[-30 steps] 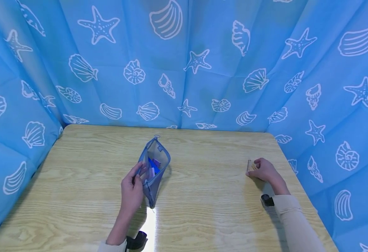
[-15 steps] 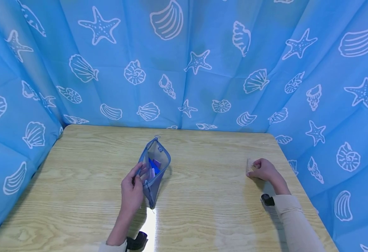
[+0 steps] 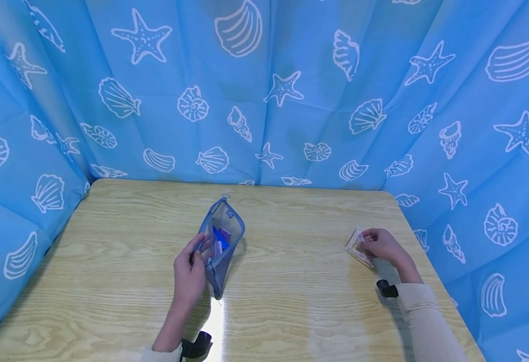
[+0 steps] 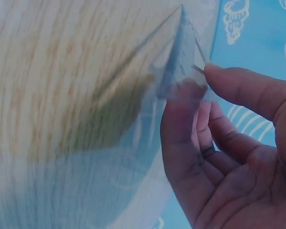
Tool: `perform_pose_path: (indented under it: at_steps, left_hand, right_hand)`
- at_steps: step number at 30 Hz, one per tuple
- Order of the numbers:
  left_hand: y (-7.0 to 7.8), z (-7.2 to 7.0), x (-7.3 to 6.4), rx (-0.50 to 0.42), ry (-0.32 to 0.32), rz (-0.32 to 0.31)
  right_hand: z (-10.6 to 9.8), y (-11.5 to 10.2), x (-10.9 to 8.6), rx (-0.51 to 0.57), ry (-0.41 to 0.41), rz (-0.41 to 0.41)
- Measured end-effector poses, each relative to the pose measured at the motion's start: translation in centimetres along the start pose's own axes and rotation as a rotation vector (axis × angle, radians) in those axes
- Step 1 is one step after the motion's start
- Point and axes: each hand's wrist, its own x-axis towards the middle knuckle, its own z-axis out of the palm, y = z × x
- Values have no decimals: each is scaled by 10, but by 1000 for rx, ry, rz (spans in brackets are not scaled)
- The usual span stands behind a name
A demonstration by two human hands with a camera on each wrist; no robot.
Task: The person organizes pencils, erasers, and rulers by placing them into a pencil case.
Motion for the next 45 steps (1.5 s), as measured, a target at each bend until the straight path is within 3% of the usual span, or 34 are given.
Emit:
perform_pose_path:
  at_steps: [11,19,34,45]
  left_hand:
    - [-2,0,-1,7,11,0]
    - [-2,-1,0,1,15,4]
    - [-1,-2,-1,-5,15,4]
    - [1,-3,-3,-32,41,-7]
  right_hand:
    - [1,5,-3,204,9,-136]
    - [10,3,-4,359,89,-209]
    - [54,-45,-5,511,104,-283]
    - [89,-78,3,527,66,-283]
